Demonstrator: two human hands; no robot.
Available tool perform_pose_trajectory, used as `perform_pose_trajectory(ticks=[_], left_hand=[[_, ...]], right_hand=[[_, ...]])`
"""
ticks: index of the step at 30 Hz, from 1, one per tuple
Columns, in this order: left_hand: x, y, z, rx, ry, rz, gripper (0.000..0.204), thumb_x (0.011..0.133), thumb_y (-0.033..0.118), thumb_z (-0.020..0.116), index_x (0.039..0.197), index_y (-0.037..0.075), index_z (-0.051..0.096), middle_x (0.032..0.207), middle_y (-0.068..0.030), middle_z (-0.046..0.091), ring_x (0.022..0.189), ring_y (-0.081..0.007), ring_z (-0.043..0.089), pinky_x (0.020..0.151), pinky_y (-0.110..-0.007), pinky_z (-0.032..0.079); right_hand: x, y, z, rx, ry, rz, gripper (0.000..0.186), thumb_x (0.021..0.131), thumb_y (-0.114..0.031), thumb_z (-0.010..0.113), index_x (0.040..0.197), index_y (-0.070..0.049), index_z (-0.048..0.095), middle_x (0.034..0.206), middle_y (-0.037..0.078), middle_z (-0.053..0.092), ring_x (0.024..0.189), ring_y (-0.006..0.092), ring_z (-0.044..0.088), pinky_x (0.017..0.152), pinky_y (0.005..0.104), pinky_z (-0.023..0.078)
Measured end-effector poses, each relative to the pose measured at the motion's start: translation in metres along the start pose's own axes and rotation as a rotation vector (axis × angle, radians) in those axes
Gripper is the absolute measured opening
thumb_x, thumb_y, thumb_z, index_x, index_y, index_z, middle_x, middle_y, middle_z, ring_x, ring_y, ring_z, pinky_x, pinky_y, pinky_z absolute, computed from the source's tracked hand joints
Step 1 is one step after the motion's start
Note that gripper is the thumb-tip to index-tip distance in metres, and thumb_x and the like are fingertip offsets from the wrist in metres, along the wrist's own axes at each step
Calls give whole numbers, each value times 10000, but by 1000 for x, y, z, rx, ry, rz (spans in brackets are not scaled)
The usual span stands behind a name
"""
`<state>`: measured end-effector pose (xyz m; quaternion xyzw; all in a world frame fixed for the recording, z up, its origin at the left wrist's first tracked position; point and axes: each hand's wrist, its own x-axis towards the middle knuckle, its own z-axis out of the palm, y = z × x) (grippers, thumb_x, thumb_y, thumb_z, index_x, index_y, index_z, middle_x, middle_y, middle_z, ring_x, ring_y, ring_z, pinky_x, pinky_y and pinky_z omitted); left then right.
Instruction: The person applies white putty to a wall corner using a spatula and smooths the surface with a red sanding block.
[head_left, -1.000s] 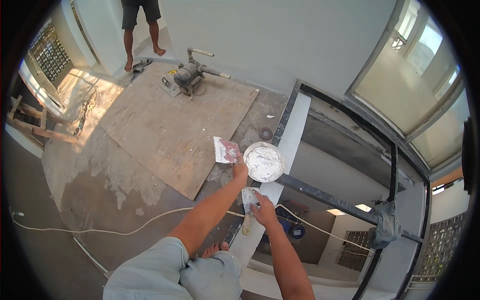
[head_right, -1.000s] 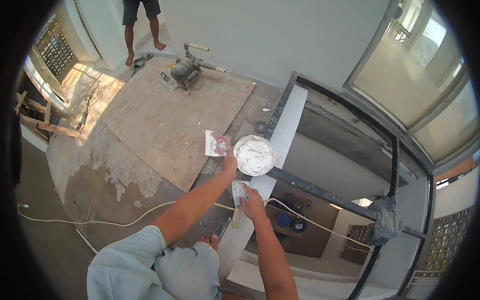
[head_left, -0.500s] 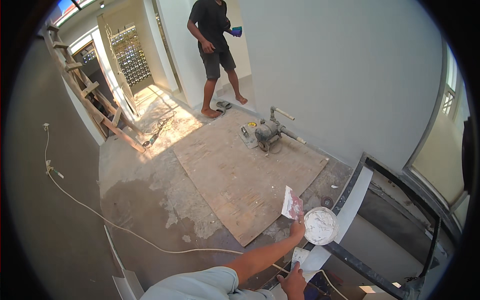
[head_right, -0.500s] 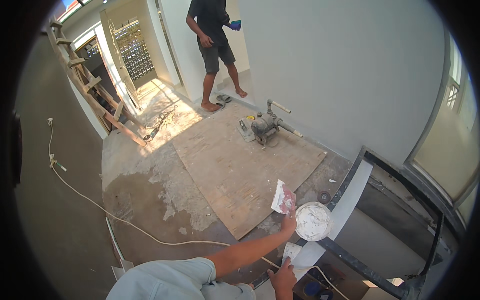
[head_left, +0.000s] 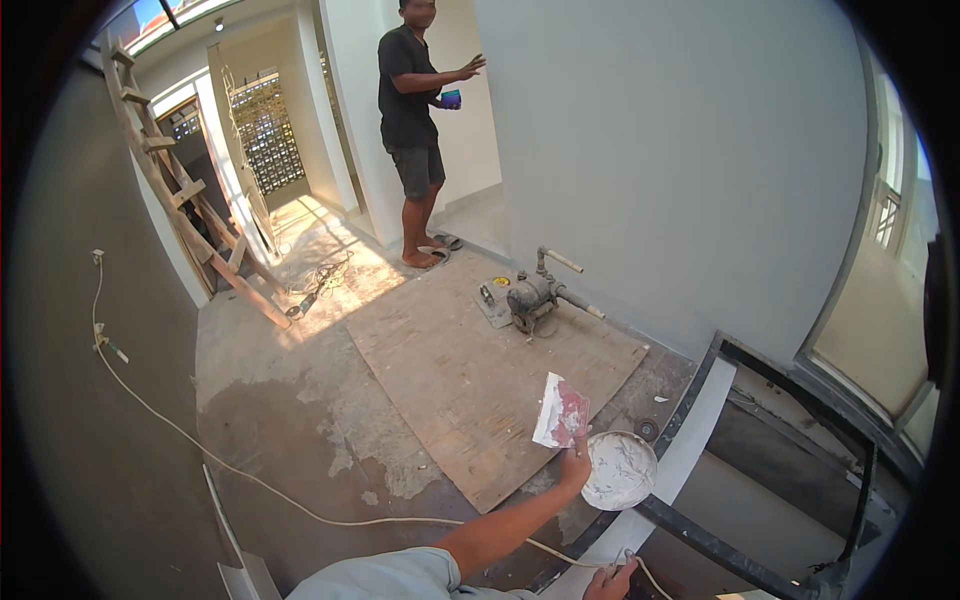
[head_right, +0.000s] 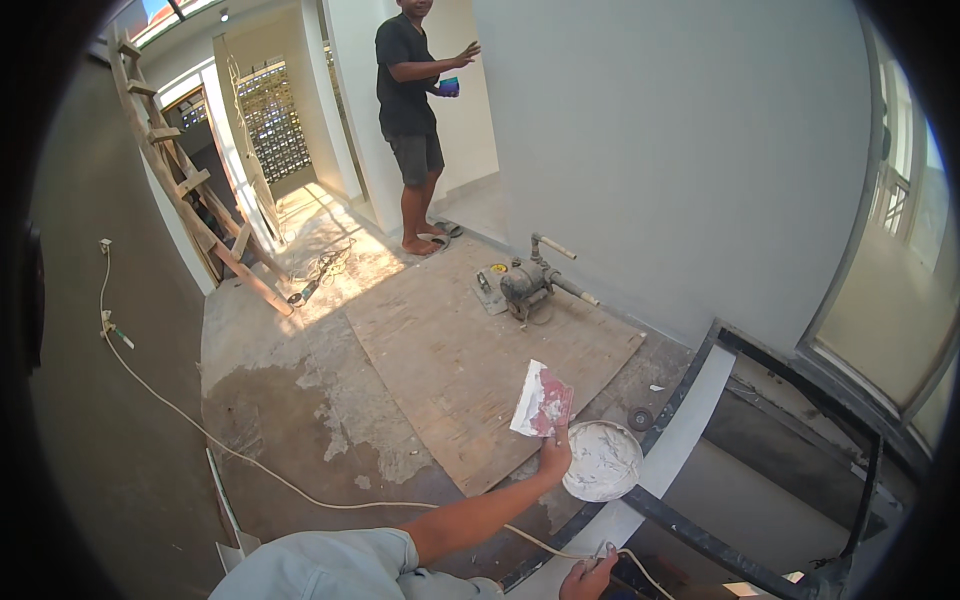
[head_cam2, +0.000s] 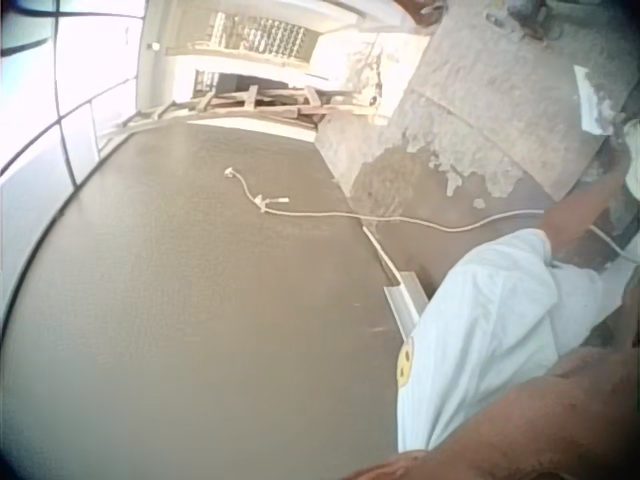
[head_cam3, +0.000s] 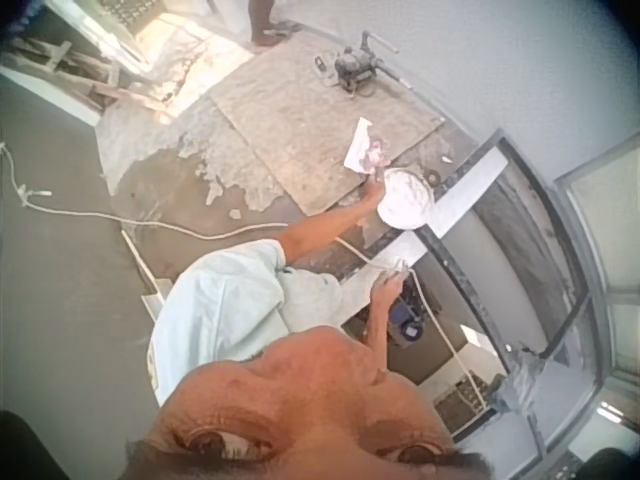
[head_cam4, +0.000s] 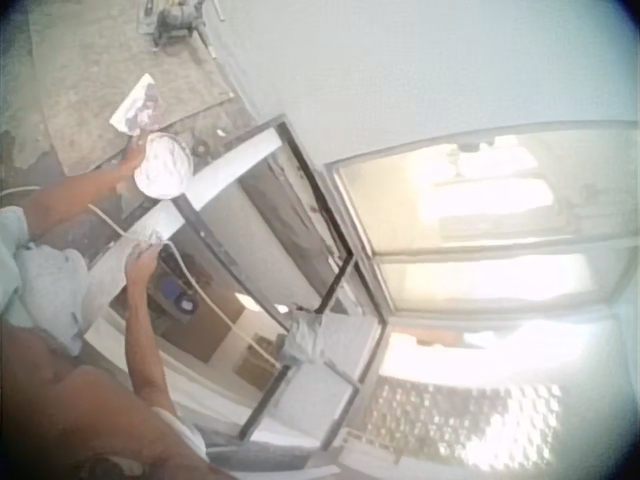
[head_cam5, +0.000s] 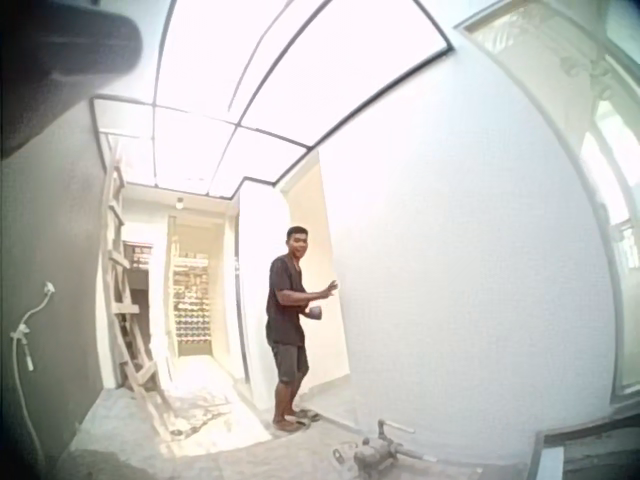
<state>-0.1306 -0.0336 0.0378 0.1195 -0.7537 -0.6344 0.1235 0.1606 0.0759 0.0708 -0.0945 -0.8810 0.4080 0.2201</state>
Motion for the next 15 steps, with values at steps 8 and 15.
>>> perform_pose_trajectory(ticks=[8,15], left_hand=[[-45,57,-6,23,-189,162,591,1104,424,373,1338,-89,548,1325,-319,591,1271,-419,540,1086,-420,380],[-58,62,2,-46,-254,328,558,1120,365,334,1379,-82,543,1392,-267,573,1338,-351,505,1142,-389,325]], right_hand=[[32,-38,-32,228,-41,244,530,863,32,579,1385,47,488,881,159,637,776,256,617,769,365,504],[48,-62,-47,164,-53,186,546,884,-23,616,1417,-21,499,1009,227,635,866,388,644,814,449,515]])
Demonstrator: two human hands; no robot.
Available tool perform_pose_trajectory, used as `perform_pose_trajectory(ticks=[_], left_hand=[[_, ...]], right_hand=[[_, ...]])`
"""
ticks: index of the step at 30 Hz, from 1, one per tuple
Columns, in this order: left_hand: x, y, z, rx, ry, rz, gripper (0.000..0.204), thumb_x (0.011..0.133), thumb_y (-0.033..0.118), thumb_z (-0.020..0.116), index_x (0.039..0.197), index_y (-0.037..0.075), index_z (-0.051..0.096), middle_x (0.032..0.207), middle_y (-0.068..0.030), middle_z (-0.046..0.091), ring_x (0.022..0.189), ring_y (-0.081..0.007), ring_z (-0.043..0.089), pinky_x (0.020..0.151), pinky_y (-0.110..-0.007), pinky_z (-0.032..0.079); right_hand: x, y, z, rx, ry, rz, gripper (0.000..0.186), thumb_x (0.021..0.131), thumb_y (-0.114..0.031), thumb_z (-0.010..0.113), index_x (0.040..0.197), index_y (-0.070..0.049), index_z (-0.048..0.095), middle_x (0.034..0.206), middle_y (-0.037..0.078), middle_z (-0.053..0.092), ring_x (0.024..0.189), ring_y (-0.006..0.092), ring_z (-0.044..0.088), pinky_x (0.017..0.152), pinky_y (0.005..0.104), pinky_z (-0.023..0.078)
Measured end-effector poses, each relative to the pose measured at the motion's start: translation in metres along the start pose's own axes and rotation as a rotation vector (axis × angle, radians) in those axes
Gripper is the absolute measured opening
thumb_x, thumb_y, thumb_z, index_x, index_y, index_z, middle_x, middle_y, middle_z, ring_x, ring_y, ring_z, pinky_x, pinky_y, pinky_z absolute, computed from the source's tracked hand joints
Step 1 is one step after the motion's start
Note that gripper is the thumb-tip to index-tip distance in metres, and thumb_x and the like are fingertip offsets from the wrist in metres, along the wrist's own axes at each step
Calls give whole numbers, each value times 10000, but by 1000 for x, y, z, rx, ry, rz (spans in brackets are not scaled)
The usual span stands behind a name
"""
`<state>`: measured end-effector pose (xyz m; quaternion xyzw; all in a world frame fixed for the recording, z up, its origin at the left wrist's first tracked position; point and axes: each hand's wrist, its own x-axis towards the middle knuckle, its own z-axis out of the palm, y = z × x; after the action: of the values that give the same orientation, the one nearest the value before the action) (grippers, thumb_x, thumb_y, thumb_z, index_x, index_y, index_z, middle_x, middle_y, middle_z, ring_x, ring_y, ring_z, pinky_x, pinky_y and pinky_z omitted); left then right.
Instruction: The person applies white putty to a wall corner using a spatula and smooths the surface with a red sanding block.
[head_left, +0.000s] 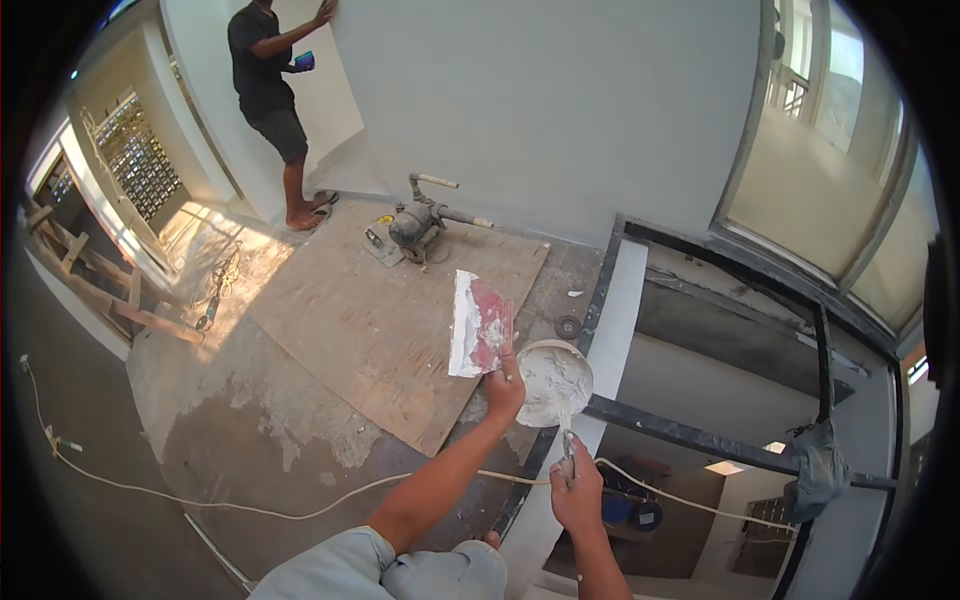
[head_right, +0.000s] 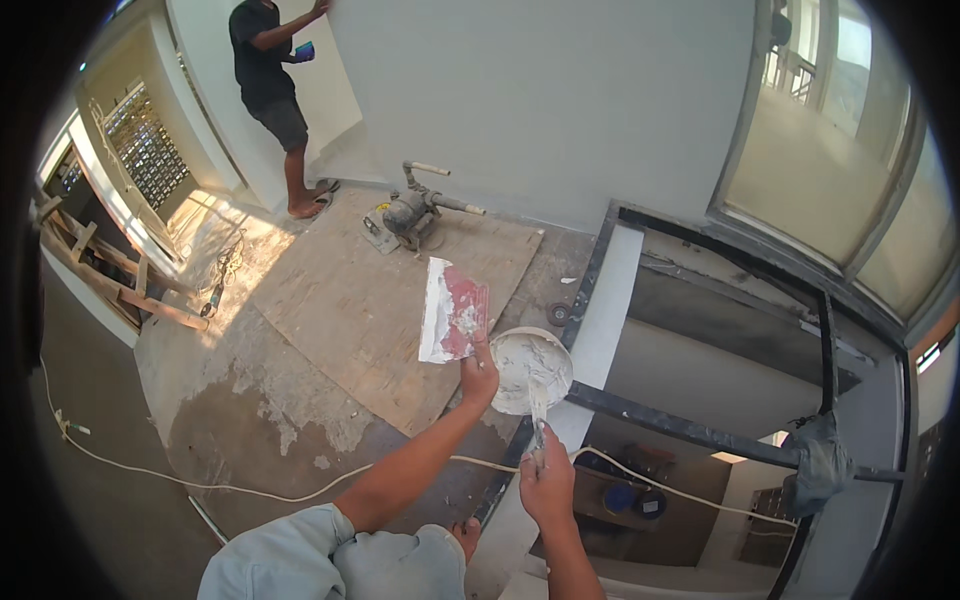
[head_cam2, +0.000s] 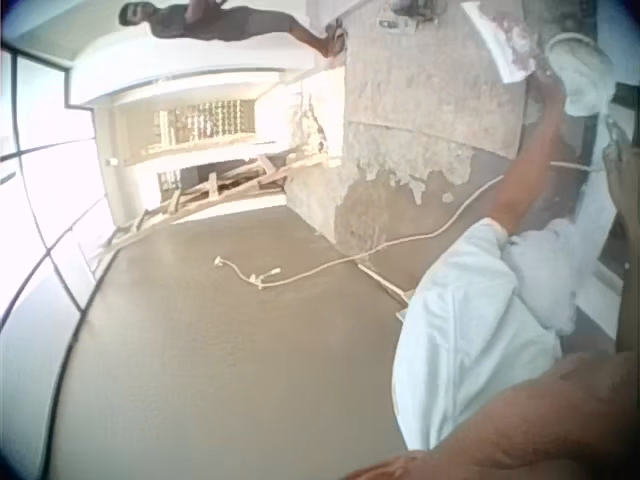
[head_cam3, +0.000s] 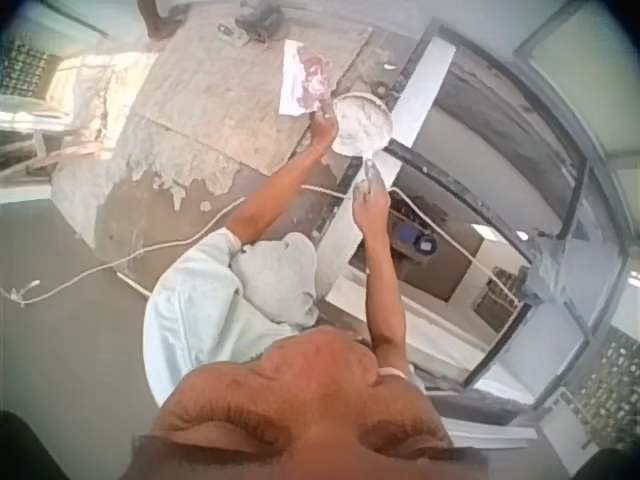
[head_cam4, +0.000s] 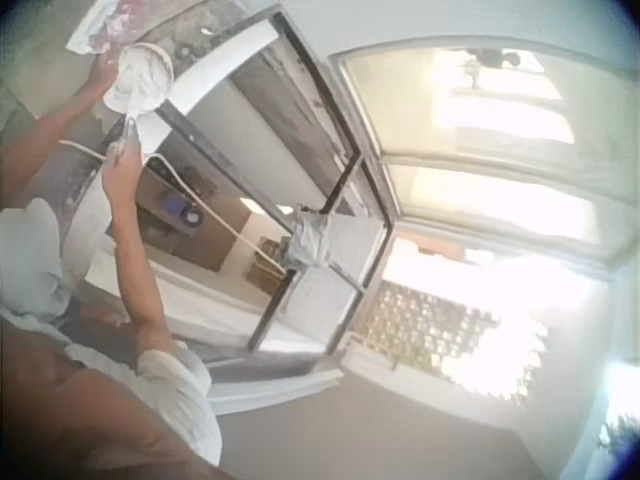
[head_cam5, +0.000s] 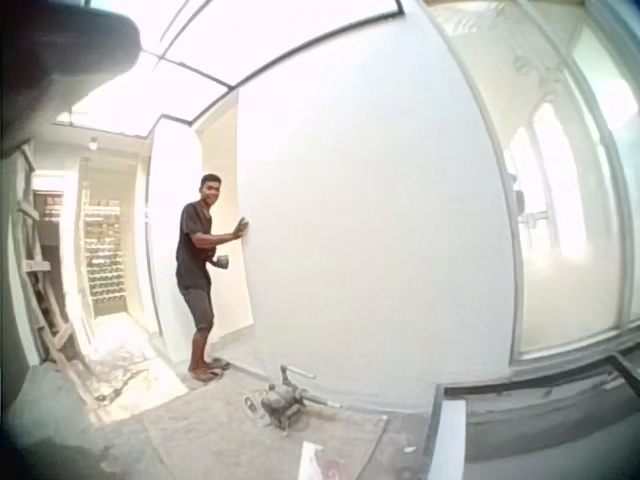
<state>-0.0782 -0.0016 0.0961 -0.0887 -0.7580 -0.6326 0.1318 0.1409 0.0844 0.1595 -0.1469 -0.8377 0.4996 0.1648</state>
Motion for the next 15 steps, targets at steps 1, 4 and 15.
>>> perform_pose_trajectory(ticks=[1,4,15], left_hand=[[1,16,-6,-5,-69,-48,558,1120,365,334,1379,-82,543,1392,-267,573,1338,-351,505,1142,-389,325],[12,27,-33,113,4,45,600,1114,403,354,1359,-110,545,1371,-298,572,1308,-346,523,1130,-406,336],[-28,28,-20,272,-58,207,426,1099,280,426,1252,-55,639,1247,-279,653,1171,-435,599,1014,-465,440]], right_hand=[[5,-13,-6,-36,17,-66,553,888,-36,621,1427,-36,498,1049,244,629,903,426,640,828,473,513],[28,-33,-3,-96,-81,50,557,897,-61,634,1436,-41,500,1005,256,626,929,434,625,855,483,488],[53,-6,37,-111,-41,166,566,902,-47,575,1459,-3,487,974,280,622,908,461,643,830,514,506]])
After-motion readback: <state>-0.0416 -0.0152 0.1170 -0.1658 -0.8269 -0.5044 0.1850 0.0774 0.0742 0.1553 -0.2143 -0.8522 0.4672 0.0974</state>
